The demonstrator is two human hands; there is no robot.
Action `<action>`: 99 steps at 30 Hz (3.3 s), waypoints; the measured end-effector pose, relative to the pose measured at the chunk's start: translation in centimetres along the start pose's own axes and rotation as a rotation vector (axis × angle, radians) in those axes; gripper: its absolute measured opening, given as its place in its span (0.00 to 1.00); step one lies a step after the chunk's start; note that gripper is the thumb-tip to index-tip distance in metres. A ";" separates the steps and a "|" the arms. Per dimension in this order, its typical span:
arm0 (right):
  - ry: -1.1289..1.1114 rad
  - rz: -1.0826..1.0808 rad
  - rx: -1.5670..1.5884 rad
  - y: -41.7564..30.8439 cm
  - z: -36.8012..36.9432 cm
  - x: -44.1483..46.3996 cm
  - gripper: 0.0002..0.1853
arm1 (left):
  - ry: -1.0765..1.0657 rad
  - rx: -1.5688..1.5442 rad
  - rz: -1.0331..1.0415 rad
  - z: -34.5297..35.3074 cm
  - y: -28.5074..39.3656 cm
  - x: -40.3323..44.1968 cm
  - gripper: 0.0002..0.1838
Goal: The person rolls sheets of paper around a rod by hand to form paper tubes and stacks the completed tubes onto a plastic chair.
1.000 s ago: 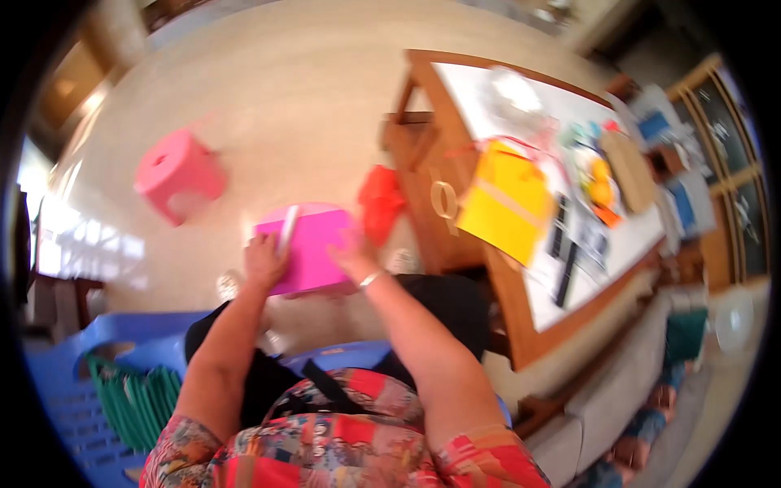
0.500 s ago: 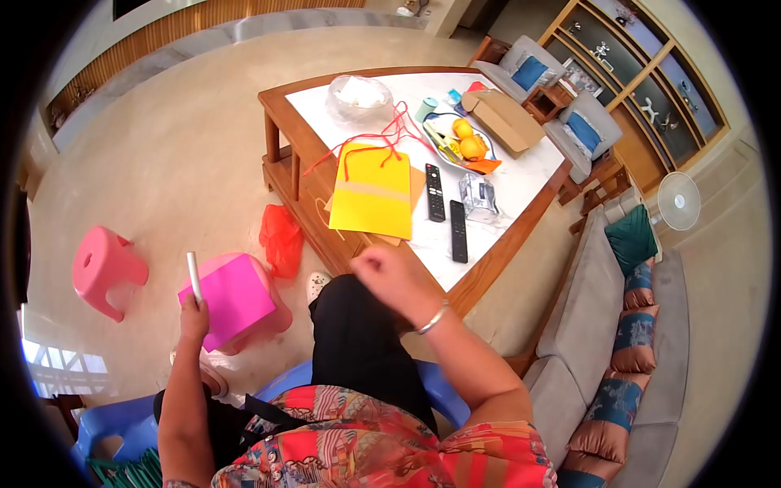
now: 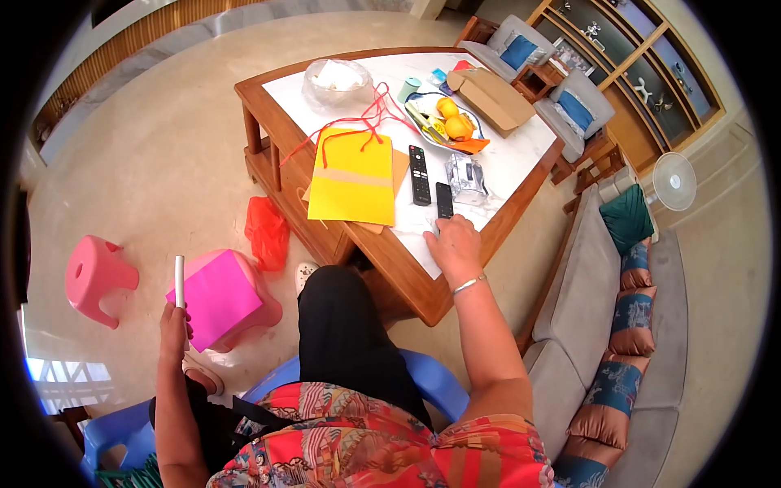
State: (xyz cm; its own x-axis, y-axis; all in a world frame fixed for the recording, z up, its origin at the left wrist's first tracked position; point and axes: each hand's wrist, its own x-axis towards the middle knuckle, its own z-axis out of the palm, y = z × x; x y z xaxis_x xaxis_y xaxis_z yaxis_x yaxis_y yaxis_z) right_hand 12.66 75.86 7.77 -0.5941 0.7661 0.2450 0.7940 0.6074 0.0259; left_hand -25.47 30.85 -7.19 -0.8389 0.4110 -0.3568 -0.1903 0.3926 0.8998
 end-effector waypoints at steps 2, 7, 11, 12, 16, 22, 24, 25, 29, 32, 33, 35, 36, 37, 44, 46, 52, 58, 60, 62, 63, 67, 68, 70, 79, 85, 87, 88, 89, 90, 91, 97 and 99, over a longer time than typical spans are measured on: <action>-0.026 0.004 -0.048 0.6 1.4 0.3 0.13 | -0.009 -0.037 -0.010 0.1 -0.2 -0.1 0.11; 0.027 -0.006 -0.076 1.3 3.2 0.4 0.11 | 0.001 -0.052 0.012 0.1 -0.7 0.5 0.10; 0.033 0.025 -0.001 1.4 3.0 0.2 0.10 | 0.015 -0.065 -0.014 0.3 0.0 0.4 0.10; 0.008 0.054 -0.013 1.5 3.1 0.3 0.11 | 0.016 -0.068 -0.019 0.3 -0.3 0.6 0.10; -0.060 0.162 0.059 1.4 2.0 0.5 0.21 | 0.022 -0.065 -0.014 0.0 -0.3 0.9 0.10; 0.239 -0.066 0.294 -4.1 -2.1 1.9 0.17 | 0.089 -0.029 -0.018 -1.5 -0.1 1.3 0.13; 0.178 -0.141 0.560 -10.0 -4.1 1.7 0.18 | 0.118 -0.005 -0.029 -1.9 0.1 1.6 0.14; 0.177 -0.196 0.644 -13.1 -3.6 1.5 0.17 | 0.132 0.007 -0.036 -2.0 0.0 1.8 0.14; -0.128 -0.556 0.834 -25.5 -1.7 -0.4 0.12 | 0.205 0.200 0.008 -2.7 -3.3 3.8 0.16; -0.345 -0.746 0.851 -33.7 3.8 -2.2 0.11 | 0.249 0.330 0.022 -3.3 -4.0 3.5 0.20; -0.356 -0.825 0.811 -35.7 7.3 -2.7 0.11 | 0.260 0.361 0.018 -3.5 -3.9 3.2 0.21; -0.409 -0.914 0.704 -38.3 12.4 -4.4 0.12 | 0.292 0.389 0.023 -4.2 -4.0 3.1 0.22; -0.452 -0.923 0.638 -39.3 14.0 -5.4 0.13 | 0.307 0.403 0.024 -4.7 -4.1 3.1 0.23; -0.497 -0.933 0.570 -40.0 14.5 -6.0 0.13 | 0.314 0.391 0.019 -5.0 -3.6 2.7 0.23; -0.312 -1.075 0.604 -38.5 18.6 -9.6 0.19 | 0.281 0.328 -0.079 -6.1 -0.4 1.1 0.26; -0.203 -1.163 0.618 -38.3 20.2 -9.8 0.24 | 0.264 0.329 -0.092 -5.9 0.1 1.4 0.26; -0.112 -1.205 0.620 -37.7 23.3 -10.1 0.21 | 0.256 0.425 -0.086 -4.5 -0.9 1.7 0.24; -0.090 -1.144 0.704 -37.8 23.4 -9.5 0.12 | 0.243 0.461 -0.107 -4.6 0.6 1.1 0.25; -0.151 -1.122 0.772 -38.0 23.1 -9.0 0.08 | 0.230 0.472 -0.103 -4.4 0.6 1.1 0.25; -0.175 -1.088 0.823 -38.2 22.9 -8.4 0.06 | 0.210 0.485 -0.101 -4.2 0.5 1.1 0.25; -0.167 -1.063 0.838 -38.3 22.5 -7.9 0.04 | 0.207 0.496 -0.098 -4.1 0.6 0.9 0.25; -0.215 -0.985 0.790 -38.3 22.1 -7.4 0.05 | 0.193 0.547 -0.077 -4.0 0.3 1.0 0.25; -0.243 -0.997 0.788 -38.2 22.1 -7.4 0.06 | 0.189 0.562 -0.071 -3.9 0.0 1.1 0.25; -0.300 -1.023 0.784 -38.1 21.5 -7.4 0.07 | 0.145 0.551 -0.059 -3.5 -0.1 1.0 0.23; -0.239 -0.986 0.793 -38.2 21.2 -8.1 0.06 | -0.032 0.838 0.238 0.3 -5.7 1.8 0.18; -0.180 -0.989 0.690 -38.4 20.6 -7.8 0.11 | -0.116 0.962 0.199 1.4 -6.5 1.4 0.19; -0.134 -0.959 0.721 -38.6 20.2 -7.8 0.13 | -0.118 0.969 0.226 1.5 -6.7 1.3 0.20; -0.112 -0.943 0.737 -38.7 20.0 -7.8 0.14 | -0.119 0.973 0.239 1.5 -6.9 1.3 0.20; -0.089 -0.959 0.744 -38.8 19.9 -7.7 0.14 | -0.127 0.967 0.243 1.4 -7.1 1.3 0.20; -0.065 -0.976 0.750 -38.8 20.2 -7.6 0.15 | -0.134 0.962 0.248 1.3 -7.1 1.3 0.20; -0.040 -0.993 0.757 -38.8 20.5 -7.5 0.15 | -0.140 0.957 0.254 1.2 -7.0 1.3 0.20; -0.200 -0.973 0.722 -38.6 21.6 -7.3 0.11 | -0.095 0.914 0.201 0.2 -5.2 1.4 0.20; -0.280 -0.928 0.757 -38.7 22.1 -7.1 0.09 | 0.027 0.815 0.135 -1.4 -5.3 2.2 0.20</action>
State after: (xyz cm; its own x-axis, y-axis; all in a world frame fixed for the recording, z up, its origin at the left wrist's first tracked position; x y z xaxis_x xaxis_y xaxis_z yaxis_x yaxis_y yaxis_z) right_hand -16.68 51.61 -16.38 -0.9749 -0.0587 0.2149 -0.1636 0.8433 -0.5119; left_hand -27.00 28.56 -12.37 -0.8422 0.4812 -0.2431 0.3336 0.8194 0.4661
